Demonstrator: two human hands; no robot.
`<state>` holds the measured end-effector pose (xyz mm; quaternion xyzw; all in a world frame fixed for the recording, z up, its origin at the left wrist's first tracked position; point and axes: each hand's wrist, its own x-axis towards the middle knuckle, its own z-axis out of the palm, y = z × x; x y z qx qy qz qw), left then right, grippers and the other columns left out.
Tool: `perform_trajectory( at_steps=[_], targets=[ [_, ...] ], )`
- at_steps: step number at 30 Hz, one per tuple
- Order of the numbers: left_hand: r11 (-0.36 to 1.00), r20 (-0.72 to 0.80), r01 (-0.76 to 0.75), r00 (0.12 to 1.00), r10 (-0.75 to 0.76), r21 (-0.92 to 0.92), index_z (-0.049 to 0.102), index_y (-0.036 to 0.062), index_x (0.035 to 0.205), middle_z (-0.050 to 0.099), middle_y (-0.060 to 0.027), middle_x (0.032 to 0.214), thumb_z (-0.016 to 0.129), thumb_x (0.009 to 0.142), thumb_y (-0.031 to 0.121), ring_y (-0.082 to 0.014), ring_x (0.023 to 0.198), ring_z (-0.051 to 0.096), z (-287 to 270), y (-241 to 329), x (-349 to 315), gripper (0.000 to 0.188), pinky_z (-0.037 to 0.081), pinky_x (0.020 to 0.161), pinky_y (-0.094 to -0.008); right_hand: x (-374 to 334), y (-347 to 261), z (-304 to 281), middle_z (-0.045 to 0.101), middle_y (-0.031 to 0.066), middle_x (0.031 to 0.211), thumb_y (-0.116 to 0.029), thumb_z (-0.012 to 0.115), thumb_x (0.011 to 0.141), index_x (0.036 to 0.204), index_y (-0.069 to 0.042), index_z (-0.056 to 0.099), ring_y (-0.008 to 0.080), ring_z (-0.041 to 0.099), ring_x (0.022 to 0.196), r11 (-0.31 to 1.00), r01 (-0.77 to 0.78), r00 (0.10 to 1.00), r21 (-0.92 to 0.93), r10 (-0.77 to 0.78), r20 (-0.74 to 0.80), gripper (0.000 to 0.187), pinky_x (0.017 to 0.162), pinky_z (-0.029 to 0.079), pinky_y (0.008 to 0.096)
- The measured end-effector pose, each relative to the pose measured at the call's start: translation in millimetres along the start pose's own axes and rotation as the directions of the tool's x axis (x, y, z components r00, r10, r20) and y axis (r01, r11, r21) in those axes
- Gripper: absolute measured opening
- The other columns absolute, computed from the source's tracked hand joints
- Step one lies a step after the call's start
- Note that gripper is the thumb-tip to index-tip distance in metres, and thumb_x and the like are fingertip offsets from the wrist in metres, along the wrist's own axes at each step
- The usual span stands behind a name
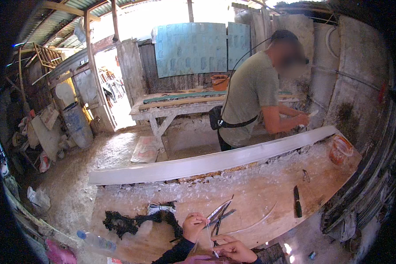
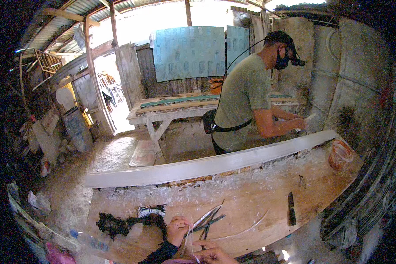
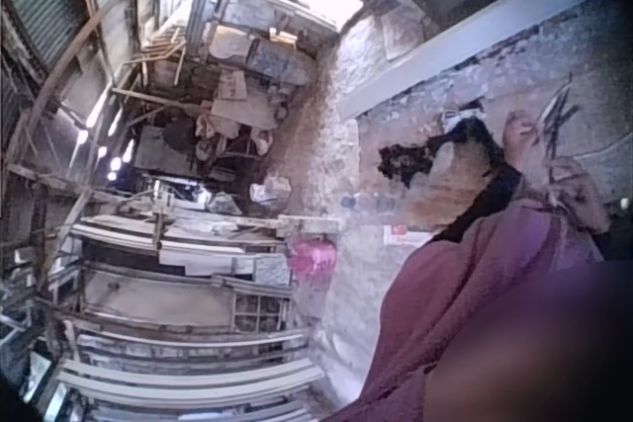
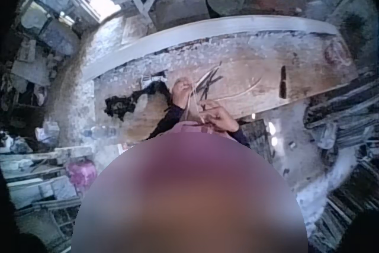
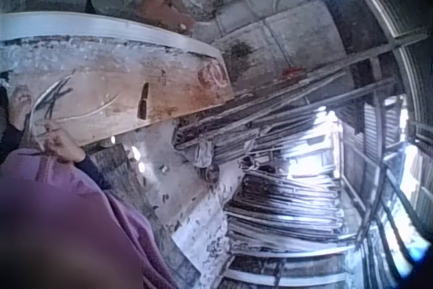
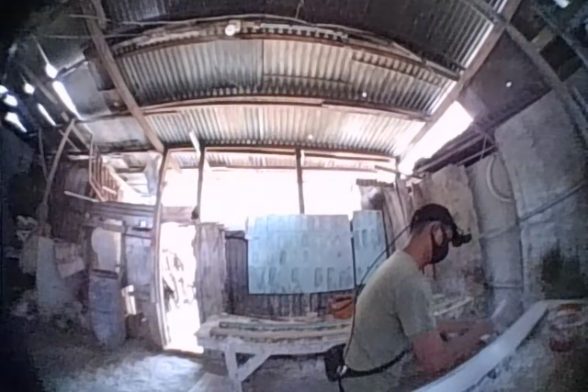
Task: The person walks through a workshop area and retrieves a knife and a white cable. They stand at a workbench and repeatedly strip and cut sections of the cable while another person wipes a long white board in the background.
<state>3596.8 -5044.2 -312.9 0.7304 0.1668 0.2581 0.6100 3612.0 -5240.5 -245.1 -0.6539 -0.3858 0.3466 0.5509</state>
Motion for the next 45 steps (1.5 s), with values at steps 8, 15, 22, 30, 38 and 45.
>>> perform_trajectory(
  at_steps=[8, 15, 22, 30, 38, 45],
  targets=[
    [0.989, 0.287, -0.149, 0.948, 0.137, 0.023, 0.065, 0.0051, 0.08, 0.053, -0.0074, 0.091, 0.065, 0.072, 0.009, -0.0164, 0.083, 0.054, 9.0, -4.9, -4.3, 0.009, 0.045, 0.069, -0.0248, -8.7, 10.0, -14.6, 0.057, 0.0116, 0.1, -0.014, 0.067, 0.069, 0.086, -0.008, 0.065, 0.0246, 0.041, 0.112, 0.946, -0.021, 0.971, 0.322, 0.096, -0.22, 0.018, 0.089, 0.034, 0.0388],
    [0.927, 0.691, -0.338, 0.631, 0.353, -0.165, 0.062, 0.0055, 0.082, 0.05, -0.0073, 0.098, 0.06, 0.077, 0.011, -0.0199, 0.094, 0.05, 29.5, 10.0, -32.3, 0.008, 0.04, 0.082, -0.0305, 6.1, 48.6, -39.5, 0.055, 0.0038, 0.073, 0.001, 0.062, 0.068, 0.07, -0.001, 0.055, 0.0124, 0.05, 0.068, 0.978, -0.094, 0.53, -0.185, -0.108, -0.841, 0.008, 0.066, 0.04, 0.0247],
    [0.935, 0.827, -0.11, 0.439, 0.351, -0.338, 0.058, 0.0049, 0.079, 0.044, -0.0096, 0.102, 0.06, 0.079, 0.019, -0.0193, 0.099, 0.044, 30.7, 29.3, -33.8, 0.015, 0.034, 0.088, -0.0332, 7.9, 50.8, -39.2, 0.05, 0.0054, 0.069, -0.004, 0.063, 0.069, 0.079, -0.003, 0.061, 0.0156, 0.047, 0.069, 0.943, -0.096, 0.406, -0.319, -0.256, -0.878, 0.01, 0.066, 0.038, 0.027],
    [0.931, 0.711, -0.24, 0.6, 0.366, -0.276, 0.06, 0.0056, 0.077, 0.053, -0.0064, 0.093, 0.06, 0.077, 0.008, -0.0172, 0.085, 0.051, 18.7, 9.7, -23.1, 0.002, 0.043, 0.069, -0.0262, 7.1, 54.0, -31.0, 0.049, 0.0086, 0.085, -0.006, 0.067, 0.065, 0.075, -0.003, 0.064, 0.0189, 0.048, 0.081, 0.945, -0.073, 0.528, -0.32, -0.235, -0.816, 0.011, 0.075, 0.038, 0.0291],
    [0.977, 0.275, -0.172, 0.952, 0.132, 0.125, 0.06, 0.0027, 0.076, 0.056, -0.0073, 0.079, 0.064, 0.074, 0.012, -0.0176, 0.075, 0.054, -15.1, 13.7, 15.5, 0.01, 0.044, 0.066, -0.0255, 4.1, 60.8, -24.8, 0.054, 0.0065, 0.084, -0.004, 0.063, 0.071, 0.074, -0.002, 0.057, 0.0171, 0.052, 0.08, 0.888, 0.12, 0.825, 0.444, 0.16, -0.543, 0.007, 0.077, 0.04, 0.0288],
    [0.921, 0.087, -0.313, 0.95, 0.301, 0.231, 0.06, 0.0031, 0.074, 0.056, -0.0077, 0.077, 0.064, 0.069, 0.006, -0.0198, 0.071, 0.056, -5.6, 28.1, 23.0, 0.008, 0.045, 0.061, -0.0273, 4.8, 33.9, -18.3, 0.05, 0.0082, 0.102, -0.011, 0.062, 0.075, 0.081, 0.0, 0.058, 0.0195, 0.052, 0.094, 0.439, 0.156, 0.941, 0.885, 0.208, -0.268, 0.013, 0.087, 0.039, 0.035]
  ],
)
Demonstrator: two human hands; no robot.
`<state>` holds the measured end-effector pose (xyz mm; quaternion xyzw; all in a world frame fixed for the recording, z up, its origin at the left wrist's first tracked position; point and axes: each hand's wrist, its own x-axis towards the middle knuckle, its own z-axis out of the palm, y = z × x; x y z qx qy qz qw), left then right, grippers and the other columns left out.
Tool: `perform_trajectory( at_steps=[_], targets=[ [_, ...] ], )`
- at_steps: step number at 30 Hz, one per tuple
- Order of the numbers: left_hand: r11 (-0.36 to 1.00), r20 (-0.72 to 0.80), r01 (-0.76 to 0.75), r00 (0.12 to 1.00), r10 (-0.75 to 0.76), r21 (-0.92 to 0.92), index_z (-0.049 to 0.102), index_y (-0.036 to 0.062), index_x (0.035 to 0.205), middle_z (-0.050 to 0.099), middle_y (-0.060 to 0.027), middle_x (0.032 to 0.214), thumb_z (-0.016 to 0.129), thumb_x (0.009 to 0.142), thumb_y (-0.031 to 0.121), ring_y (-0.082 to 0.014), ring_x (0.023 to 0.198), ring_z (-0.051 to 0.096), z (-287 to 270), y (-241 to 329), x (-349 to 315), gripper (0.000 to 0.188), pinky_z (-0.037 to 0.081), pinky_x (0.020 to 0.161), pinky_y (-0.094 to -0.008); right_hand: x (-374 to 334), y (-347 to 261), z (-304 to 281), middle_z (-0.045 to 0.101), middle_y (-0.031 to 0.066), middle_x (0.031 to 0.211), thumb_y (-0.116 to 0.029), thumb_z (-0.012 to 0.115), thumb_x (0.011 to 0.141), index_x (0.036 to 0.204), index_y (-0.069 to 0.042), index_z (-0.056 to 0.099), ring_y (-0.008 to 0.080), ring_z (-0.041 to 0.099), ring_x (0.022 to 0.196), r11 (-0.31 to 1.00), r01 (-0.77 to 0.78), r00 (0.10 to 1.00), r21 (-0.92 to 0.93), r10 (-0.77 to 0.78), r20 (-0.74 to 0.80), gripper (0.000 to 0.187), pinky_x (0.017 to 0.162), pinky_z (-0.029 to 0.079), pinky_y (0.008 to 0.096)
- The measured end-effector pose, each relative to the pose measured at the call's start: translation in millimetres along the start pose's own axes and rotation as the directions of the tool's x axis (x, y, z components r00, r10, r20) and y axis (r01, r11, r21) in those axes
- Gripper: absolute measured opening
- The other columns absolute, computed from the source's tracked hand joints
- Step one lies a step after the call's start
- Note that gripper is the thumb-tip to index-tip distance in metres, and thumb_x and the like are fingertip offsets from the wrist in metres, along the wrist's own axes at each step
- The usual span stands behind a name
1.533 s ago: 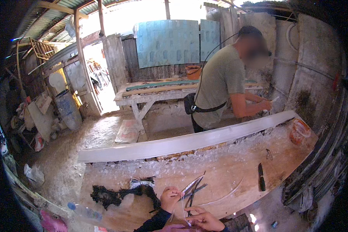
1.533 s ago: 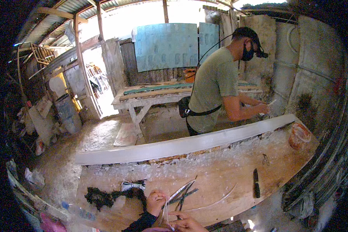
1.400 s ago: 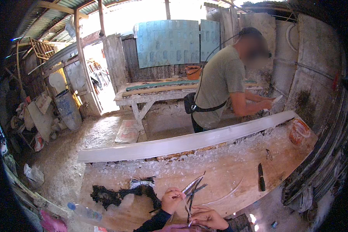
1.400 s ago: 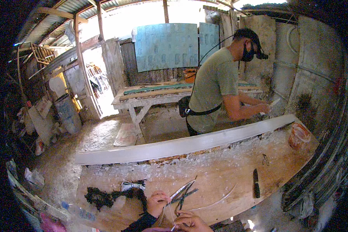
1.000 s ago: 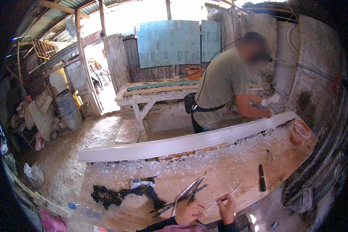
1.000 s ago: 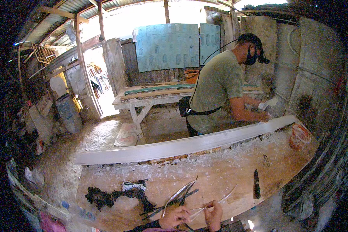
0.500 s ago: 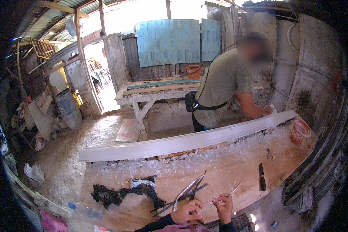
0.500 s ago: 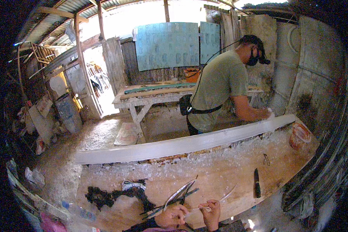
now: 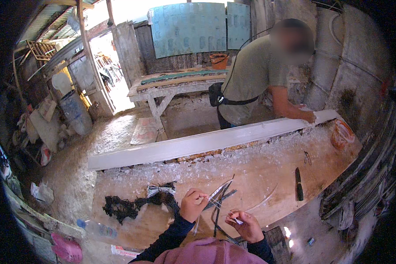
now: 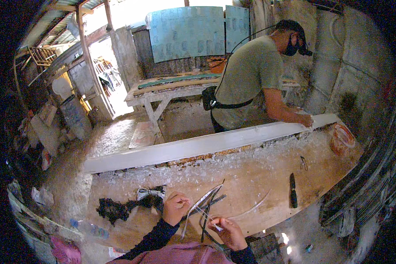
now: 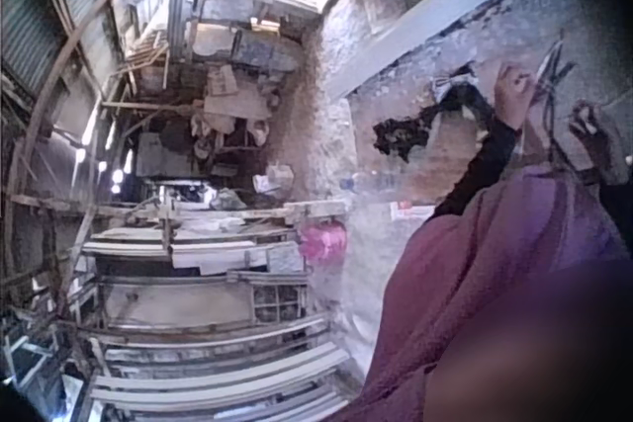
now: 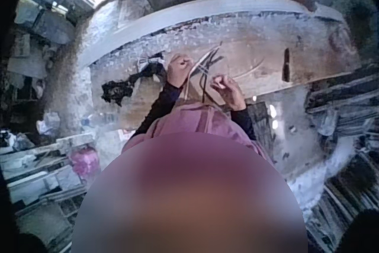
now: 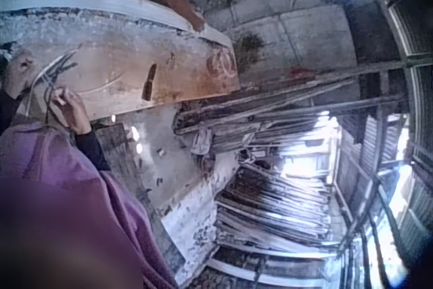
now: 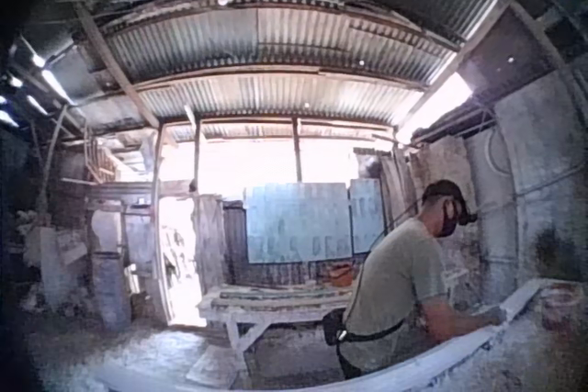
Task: The person walks through a workshop area and retrieves a knife and a white cable. They stand at a workbench and repeatedly strip and cut sections of the cable while another person wipes a long white board in the background.
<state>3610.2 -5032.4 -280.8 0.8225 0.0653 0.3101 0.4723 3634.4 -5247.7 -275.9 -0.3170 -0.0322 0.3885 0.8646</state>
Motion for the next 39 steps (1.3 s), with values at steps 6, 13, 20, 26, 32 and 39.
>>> perform_trajectory(
  at_steps=[6, 13, 20, 26, 32, 39],
  targets=[
    [1.0, 0.055, -0.01, 0.998, 0.011, -0.01, 0.059, 0.0037, 0.076, 0.055, -0.0082, 0.077, 0.064, 0.066, 0.005, -0.0205, 0.07, 0.056, 12.3, -3.3, -3.2, 0.01, 0.045, 0.061, -0.0274, -3.5, 6.5, -1.8, 0.05, 0.0094, 0.109, -0.012, 0.062, 0.076, 0.085, -0.002, 0.06, 0.0148, 0.051, 0.091, 0.928, 0.137, 0.977, -0.347, -0.069, 0.199, 0.014, 0.082, 0.038, 0.0289],
    [0.969, 0.32, 0.177, 0.94, -0.115, -0.171, 0.058, 0.0011, 0.079, 0.053, -0.0077, 0.08, 0.06, 0.073, 0.005, -0.018, 0.07, 0.054, 18.8, 0.1, -14.8, 0.007, 0.045, 0.063, -0.0259, -3.5, 12.8, -5.1, 0.059, 0.0044, 0.078, -0.005, 0.066, 0.07, 0.072, -0.003, 0.056, 0.0128, 0.054, 0.074, 0.877, 0.259, 0.961, -0.405, -0.278, 0.013, 0.01, 0.069, 0.041, 0.0256],
    [0.83, 0.653, 0.21, 0.723, 0.224, -0.517, 0.057, 0.0015, 0.085, 0.05, -0.0058, 0.089, 0.054, 0.082, 0.011, -0.0155, 0.088, 0.049, 42.7, 21.4, -58.2, 0.011, 0.04, 0.077, -0.0263, 24.0, 7.8, -28.0, 0.049, 0.0019, 0.066, 0.004, 0.058, 0.07, 0.073, -0.002, 0.05, 0.0098, 0.046, 0.065, 0.254, 0.183, 0.69, -0.95, -0.722, -0.06, 0.01, 0.062, 0.038, 0.023],
    [0.743, 0.775, 0.393, 0.577, 0.259, -0.541, 0.052, 0.002, 0.088, 0.047, -0.0041, 0.091, 0.048, 0.087, 0.021, -0.0112, 0.085, 0.046, 52.5, 12.4, -71.1, 0.02, 0.039, 0.072, -0.0236, 34.3, 8.1, -54.3, 0.052, 0.0024, 0.073, -0.004, 0.06, 0.075, 0.082, -0.001, 0.055, 0.0084, 0.047, 0.067, 0.376, 0.247, 0.695, -0.893, -0.711, -0.107, 0.009, 0.063, 0.038, 0.02],
    [0.574, 0.863, 0.655, 0.457, 0.216, -0.491, 0.051, 0.0056, 0.084, 0.049, -0.0031, 0.093, 0.047, 0.087, 0.023, -0.0081, 0.079, 0.045, 48.6, 12.3, -67.5, 0.018, 0.036, 0.063, -0.0202, 35.0, 12.7, -81.6, 0.059, 0.0057, 0.082, -0.007, 0.062, 0.074, 0.085, -0.002, 0.062, 0.0107, 0.052, 0.073, 0.491, 0.197, 0.773, -0.848, -0.61, -0.173, 0.012, 0.065, 0.04, 0.0223],
    [0.895, 0.545, 0.365, 0.82, -0.178, -0.256, 0.062, 0.0025, 0.084, 0.058, -0.0052, 0.08, 0.058, 0.079, 0.01, -0.0126, 0.072, 0.052, 7.4, -9.8, -15.9, 0.01, 0.043, 0.067, -0.0235, 2.7, -7.3, -50.4, 0.06, 0.0075, 0.075, -0.015, 0.066, 0.072, 0.073, -0.001, 0.064, 0.0149, 0.054, 0.071, 0.406, 0.138, 0.874, -0.904, -0.479, -0.082, 0.014, 0.065, 0.042, 0.0272]
  ],
)
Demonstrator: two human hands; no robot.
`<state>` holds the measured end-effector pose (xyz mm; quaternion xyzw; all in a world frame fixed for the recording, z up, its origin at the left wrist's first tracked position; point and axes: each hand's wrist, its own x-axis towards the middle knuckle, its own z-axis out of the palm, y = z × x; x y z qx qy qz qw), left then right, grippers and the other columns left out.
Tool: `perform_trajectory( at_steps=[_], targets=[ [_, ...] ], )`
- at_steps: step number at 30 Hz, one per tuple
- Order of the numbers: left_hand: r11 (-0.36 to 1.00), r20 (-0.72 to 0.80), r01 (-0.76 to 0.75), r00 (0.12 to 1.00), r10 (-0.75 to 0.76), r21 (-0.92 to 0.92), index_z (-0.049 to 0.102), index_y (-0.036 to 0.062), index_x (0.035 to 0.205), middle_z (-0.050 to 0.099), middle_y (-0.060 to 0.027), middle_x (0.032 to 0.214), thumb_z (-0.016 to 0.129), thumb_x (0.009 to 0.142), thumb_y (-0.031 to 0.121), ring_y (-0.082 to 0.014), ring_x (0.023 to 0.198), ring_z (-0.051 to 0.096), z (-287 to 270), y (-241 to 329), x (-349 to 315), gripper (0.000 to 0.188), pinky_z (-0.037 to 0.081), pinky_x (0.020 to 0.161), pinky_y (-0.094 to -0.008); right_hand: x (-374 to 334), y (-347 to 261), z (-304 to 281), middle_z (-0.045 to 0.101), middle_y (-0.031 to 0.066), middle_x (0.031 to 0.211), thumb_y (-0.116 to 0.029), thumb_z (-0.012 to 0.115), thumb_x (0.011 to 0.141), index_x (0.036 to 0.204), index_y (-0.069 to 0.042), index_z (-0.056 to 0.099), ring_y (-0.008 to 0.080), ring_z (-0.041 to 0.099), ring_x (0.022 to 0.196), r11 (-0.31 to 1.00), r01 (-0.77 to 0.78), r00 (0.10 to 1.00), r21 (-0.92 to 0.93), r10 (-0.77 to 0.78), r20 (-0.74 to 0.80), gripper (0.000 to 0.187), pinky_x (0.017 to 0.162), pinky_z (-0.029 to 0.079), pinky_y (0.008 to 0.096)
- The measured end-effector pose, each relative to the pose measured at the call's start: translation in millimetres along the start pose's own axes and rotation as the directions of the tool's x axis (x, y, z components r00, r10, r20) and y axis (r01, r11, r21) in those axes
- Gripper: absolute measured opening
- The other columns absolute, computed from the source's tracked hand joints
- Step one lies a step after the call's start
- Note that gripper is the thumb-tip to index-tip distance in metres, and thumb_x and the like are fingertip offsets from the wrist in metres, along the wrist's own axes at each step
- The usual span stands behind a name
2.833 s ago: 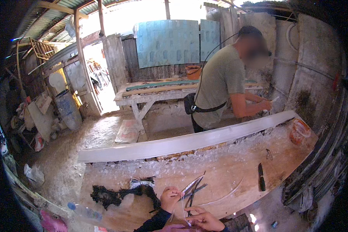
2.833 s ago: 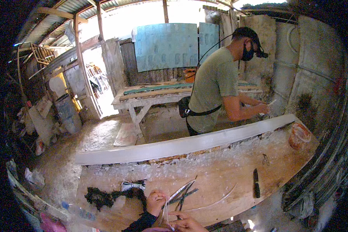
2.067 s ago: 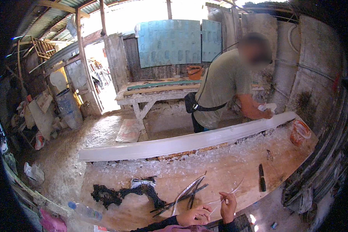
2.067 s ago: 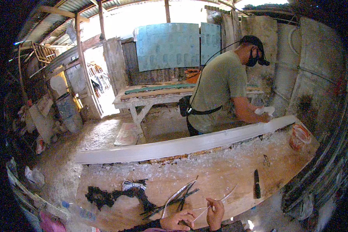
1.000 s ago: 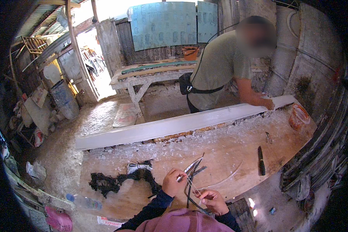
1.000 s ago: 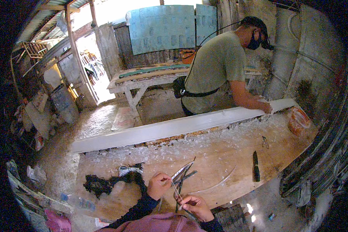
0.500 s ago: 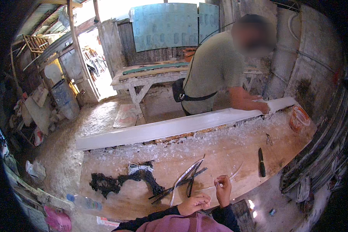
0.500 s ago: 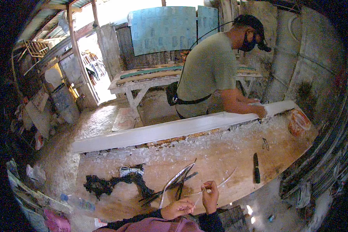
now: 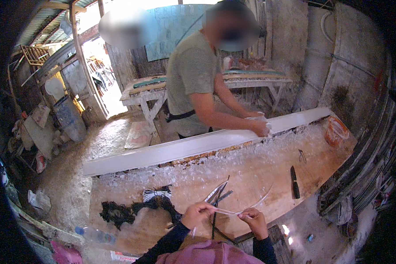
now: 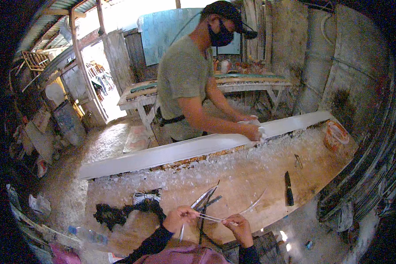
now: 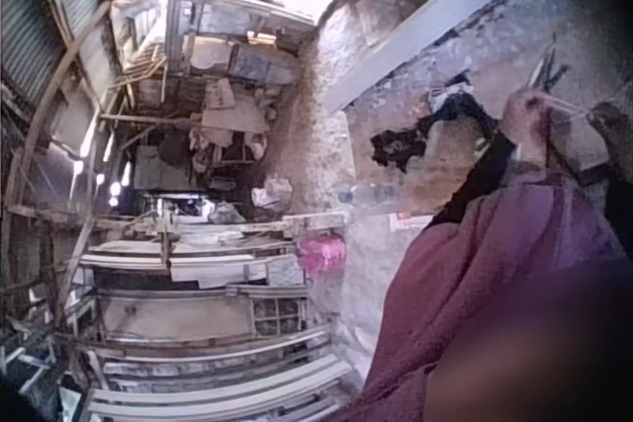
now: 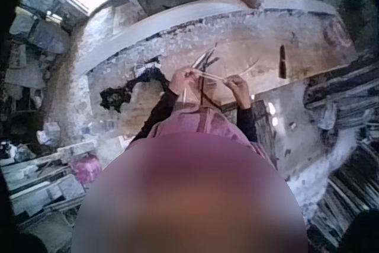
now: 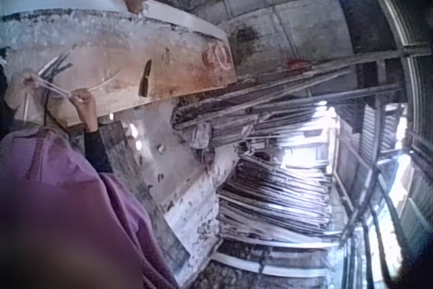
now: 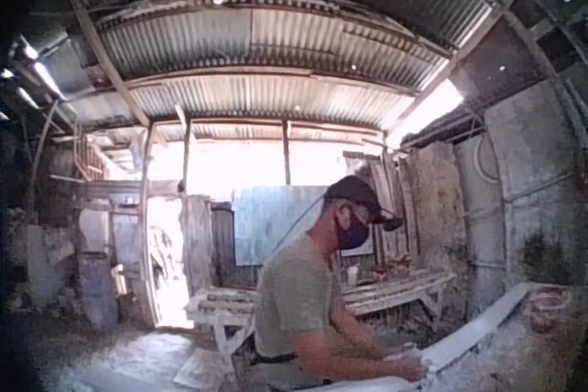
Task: The person walks through a workshop area and retrieves a knife and a white cable. They stand at a workbench and repeatedly strip and cut sections of the cable while another person wipes a long white board in the background.
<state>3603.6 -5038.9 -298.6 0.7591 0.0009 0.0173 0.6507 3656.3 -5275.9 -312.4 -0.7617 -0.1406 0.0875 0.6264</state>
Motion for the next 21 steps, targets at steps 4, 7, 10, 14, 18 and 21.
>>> perform_trajectory(
  at_steps=[4, 7, 10, 14, 18, 21],
  targets=[
    [0.963, -0.206, 0.117, 0.964, -0.169, -0.243, 0.057, 0.0024, 0.08, 0.056, -0.004, 0.069, 0.058, 0.079, 0.011, -0.0101, 0.06, 0.05, -20.3, 1.9, 6.2, 0.009, 0.042, 0.054, -0.0215, -10.0, -20.3, 20.4, 0.059, 0.0089, 0.071, -0.016, 0.066, 0.073, 0.074, -0.001, 0.064, 0.0177, 0.054, 0.066, 0.997, 0.072, 0.987, -0.006, -0.071, 0.145, 0.015, 0.061, 0.042, 0.0292],
    [0.852, -0.253, 0.074, 0.939, -0.235, -0.518, 0.052, 0.0043, 0.077, 0.054, -0.0034, 0.067, 0.056, 0.081, 0.01, -0.0091, 0.058, 0.049, -19.1, -0.2, 10.0, 0.008, 0.041, 0.051, -0.0215, -11.0, -27.3, 38.4, 0.058, 0.0107, 0.067, -0.017, 0.064, 0.074, 0.074, -0.002, 0.064, 0.0214, 0.055, 0.063, 0.969, 0.163, 0.97, -0.185, -0.124, 0.209, 0.015, 0.058, 0.042, 0.0301],
    [0.801, -0.328, -0.041, 0.924, -0.197, -0.597, 0.048, 0.0056, 0.076, 0.052, -0.0027, 0.067, 0.053, 0.082, 0.008, -0.01, 0.06, 0.049, -14.3, -8.6, 13.7, 0.008, 0.043, 0.054, -0.0229, -13.2, -32.1, 51.0, 0.055, 0.0124, 0.064, -0.017, 0.061, 0.076, 0.071, -0.001, 0.06, 0.0263, 0.053, 0.059, 0.911, 0.365, 0.916, -0.191, -0.314, 0.251, 0.017, 0.055, 0.041, 0.0334],
    [0.723, -0.385, -0.108, 0.894, -0.23, -0.683, 0.048, 0.0066, 0.076, 0.052, -0.0019, 0.072, 0.054, 0.079, 0.005, -0.0119, 0.068, 0.051, -2.7, -31.7, 20.1, 0.007, 0.043, 0.061, -0.0256, -21.4, -32.1, 61.6, 0.055, 0.013, 0.068, -0.017, 0.059, 0.077, 0.072, 0.0, 0.057, 0.0278, 0.052, 0.061, 0.901, 0.395, 0.893, -0.181, -0.329, 0.308, 0.017, 0.055, 0.041, 0.0357],
    [0.781, -0.374, -0.039, 0.892, -0.255, -0.624, 0.049, 0.0066, 0.077, 0.053, -0.0014, 0.075, 0.055, 0.078, 0.005, -0.0118, 0.071, 0.052, 3.4, -57.8, 21.4, 0.006, 0.044, 0.068, -0.0263, -21.6, -15.0, 53.1, 0.055, 0.0132, 0.072, -0.017, 0.055, 0.08, 0.077, -0.002, 0.058, 0.0283, 0.054, 0.067, 0.919, 0.297, 0.892, -0.259, -0.17, 0.418, 0.015, 0.059, 0.043, 0.035],
    [0.904, -0.16, 0.21, 0.945, -0.286, -0.373, 0.053, 0.004, 0.085, 0.055, -0.0024, 0.081, 0.056, 0.08, 0.01, -0.0112, 0.076, 0.053, -8.9, -69.0, 21.8, 0.008, 0.044, 0.074, -0.025, -21.4, 9.0, 36.4, 0.056, 0.0133, 0.073, -0.02, 0.054, 0.081, 0.08, -0.002, 0.059, 0.0288, 0.055, 0.07, 0.985, 0.122, 0.882, -0.126, -0.049, 0.468, 0.019, 0.063, 0.044, 0.0328]
  ],
)
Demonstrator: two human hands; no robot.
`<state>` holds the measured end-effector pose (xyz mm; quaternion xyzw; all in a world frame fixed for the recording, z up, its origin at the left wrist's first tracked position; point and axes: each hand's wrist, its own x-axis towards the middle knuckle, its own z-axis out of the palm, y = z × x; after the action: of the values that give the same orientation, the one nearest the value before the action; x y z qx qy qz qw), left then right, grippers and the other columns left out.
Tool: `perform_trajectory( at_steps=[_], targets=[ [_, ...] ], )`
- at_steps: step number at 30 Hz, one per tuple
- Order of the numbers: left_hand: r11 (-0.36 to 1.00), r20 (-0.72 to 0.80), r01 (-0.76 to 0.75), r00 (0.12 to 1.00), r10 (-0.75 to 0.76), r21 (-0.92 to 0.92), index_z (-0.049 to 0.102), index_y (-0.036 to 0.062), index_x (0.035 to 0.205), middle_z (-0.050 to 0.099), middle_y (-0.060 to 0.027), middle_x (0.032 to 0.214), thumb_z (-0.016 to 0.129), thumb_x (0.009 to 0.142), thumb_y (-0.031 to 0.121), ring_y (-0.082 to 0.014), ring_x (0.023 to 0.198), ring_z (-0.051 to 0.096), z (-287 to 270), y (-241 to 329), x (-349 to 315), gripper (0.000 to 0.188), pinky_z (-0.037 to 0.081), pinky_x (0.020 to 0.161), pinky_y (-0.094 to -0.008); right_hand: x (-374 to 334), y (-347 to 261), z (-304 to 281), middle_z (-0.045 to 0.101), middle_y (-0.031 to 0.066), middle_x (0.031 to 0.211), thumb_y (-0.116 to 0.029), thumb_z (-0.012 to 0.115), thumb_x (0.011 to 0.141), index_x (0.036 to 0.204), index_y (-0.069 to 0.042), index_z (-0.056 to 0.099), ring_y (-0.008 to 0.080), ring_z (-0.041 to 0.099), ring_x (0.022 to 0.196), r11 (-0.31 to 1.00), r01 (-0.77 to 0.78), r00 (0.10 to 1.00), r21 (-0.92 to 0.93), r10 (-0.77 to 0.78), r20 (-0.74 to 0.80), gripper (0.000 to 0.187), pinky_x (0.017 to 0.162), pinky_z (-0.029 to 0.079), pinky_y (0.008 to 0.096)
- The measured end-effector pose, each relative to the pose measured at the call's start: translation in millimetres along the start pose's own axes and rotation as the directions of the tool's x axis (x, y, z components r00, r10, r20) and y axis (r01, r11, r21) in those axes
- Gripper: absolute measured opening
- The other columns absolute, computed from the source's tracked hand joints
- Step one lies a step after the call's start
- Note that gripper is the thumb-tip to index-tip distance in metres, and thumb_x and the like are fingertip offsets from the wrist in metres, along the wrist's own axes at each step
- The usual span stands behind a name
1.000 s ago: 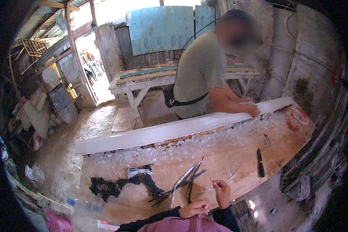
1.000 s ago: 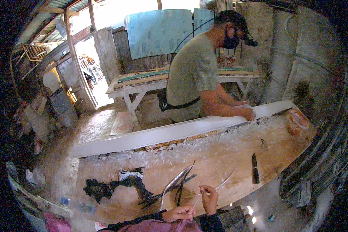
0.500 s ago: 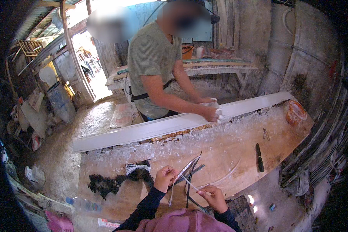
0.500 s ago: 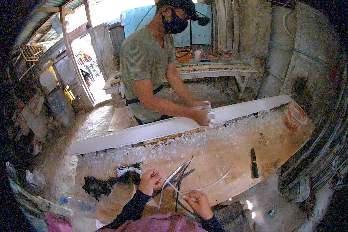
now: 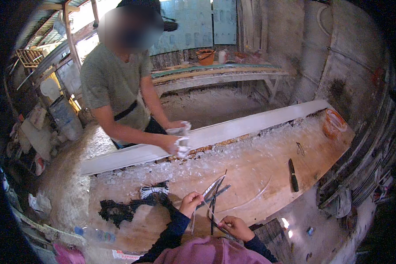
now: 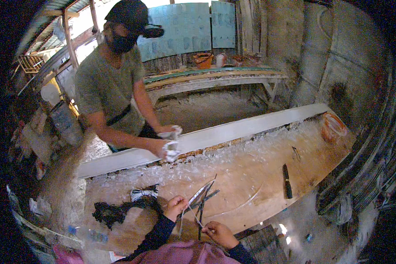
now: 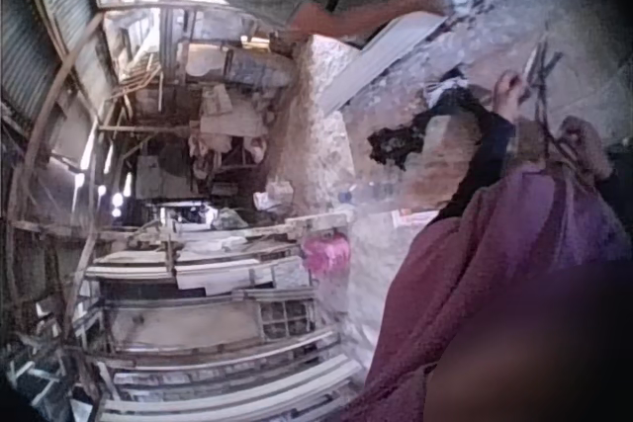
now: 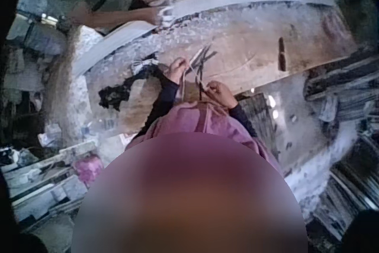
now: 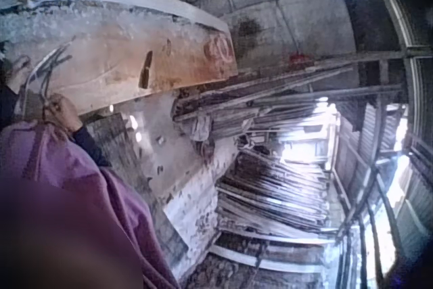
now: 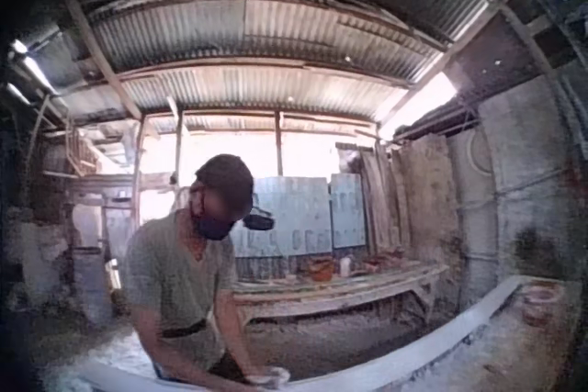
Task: The person walks through a workshop area and retrieves a knife and a white cable. They stand at a workbench and repeatedly strip and cut sections of the cable while another person wipes a long white board in the background.
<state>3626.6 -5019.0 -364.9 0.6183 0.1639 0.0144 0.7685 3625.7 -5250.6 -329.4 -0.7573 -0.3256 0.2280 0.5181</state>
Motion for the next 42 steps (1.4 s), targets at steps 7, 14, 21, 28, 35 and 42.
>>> perform_trajectory(
  at_steps=[7, 14, 21, 28, 35, 42],
  targets=[
    [0.976, 0.153, -0.2, 0.971, 0.186, 0.084, 0.049, 0.0008, 0.107, 0.054, -0.0061, 0.103, 0.056, 0.083, 0.017, -0.0107, 0.094, 0.05, 0.4, 0.3, -8.8, 0.03, 0.039, 0.084, -0.0241, 9.4, 65.0, -45.1, 0.061, 0.0146, 0.078, -0.031, 0.057, 0.076, 0.081, -0.007, 0.063, 0.0318, 0.058, 0.074, 0.879, -0.352, 0.873, -0.322, 0.184, -0.452, 0.025, 0.066, 0.045, 0.039],
    [0.97, 0.264, -0.144, 0.96, 0.09, 0.194, 0.047, 0.0019, 0.112, 0.053, -0.0035, 0.102, 0.053, 0.084, 0.015, -0.0103, 0.094, 0.049, 12.8, 1.4, -26.9, 0.031, 0.038, 0.084, -0.0239, 33.2, 89.6, -63.8, 0.053, 0.0102, 0.105, -0.024, 0.057, 0.075, 0.099, -0.012, 0.058, 0.0308, 0.05, 0.097, 0.821, -0.436, 0.675, -0.368, 0.028, -0.737, 0.026, 0.081, 0.036, 0.0446],
    [0.969, 0.361, -0.099, 0.932, 0.011, 0.226, 0.048, 0.0018, 0.111, 0.053, -0.0023, 0.102, 0.052, 0.085, 0.016, -0.009, 0.091, 0.05, 14.4, -5.1, -34.6, 0.03, 0.041, 0.079, -0.0238, 16.1, 109.7, -51.6, 0.049, 0.002, 0.109, -0.018, 0.059, 0.069, 0.091, -0.025, 0.06, 0.0265, 0.036, 0.114, 0.6, -0.556, 0.735, -0.575, 0.033, -0.677, 0.023, 0.096, 0.016, 0.0581],
    [0.717, 0.419, -0.381, 0.898, 0.137, 0.583, 0.044, 0.0144, 0.121, 0.045, -0.0116, 0.116, 0.059, 0.079, 0.025, -0.0216, 0.106, 0.045, 37.5, -4.6, -38.3, 0.045, 0.039, 0.084, -0.0306, 9.0, 72.8, -51.1, 0.054, -0.0013, 0.103, -0.026, 0.059, 0.071, 0.082, -0.024, 0.062, 0.0269, 0.036, 0.116, 0.607, -0.432, 0.851, -0.667, 0.03, -0.524, 0.012, 0.096, 0.009, 0.0608],
    [0.074, 0.574, -0.625, 0.752, 0.323, 0.777, 0.034, 0.0238, 0.128, 0.047, -0.0113, 0.113, 0.053, 0.08, 0.02, -0.0307, 0.1, 0.048, 65.3, 5.5, -49.3, 0.052, 0.039, 0.082, -0.0359, 21.5, 17.3, -40.1, 0.063, 0.0078, 0.08, -0.025, 0.056, 0.079, 0.087, -0.009, 0.061, 0.0236, 0.061, 0.074, 0.871, -0.086, 0.995, -0.484, 0.098, -0.001, 0.019, 0.086, 0.037, 0.0416],
    [0.679, 0.518, -0.418, 0.853, 0.065, 0.603, 0.046, 0.0108, 0.12, 0.058, -0.0081, 0.084, 0.046, 0.081, 0.002, -0.0186, 0.079, 0.055, 34.3, 14.5, -35.4, 0.04, 0.043, 0.073, -0.0263, 7.7, 1.7, -48.1, 0.061, 0.0063, 0.077, -0.02, 0.056, 0.082, 0.095, -0.002, 0.06, 0.0115, 0.055, 0.071, 0.964, -0.248, 0.968, 0.098, 0.242, 0.073, 0.023, 0.065, 0.043, 0.0248]
  ],
)
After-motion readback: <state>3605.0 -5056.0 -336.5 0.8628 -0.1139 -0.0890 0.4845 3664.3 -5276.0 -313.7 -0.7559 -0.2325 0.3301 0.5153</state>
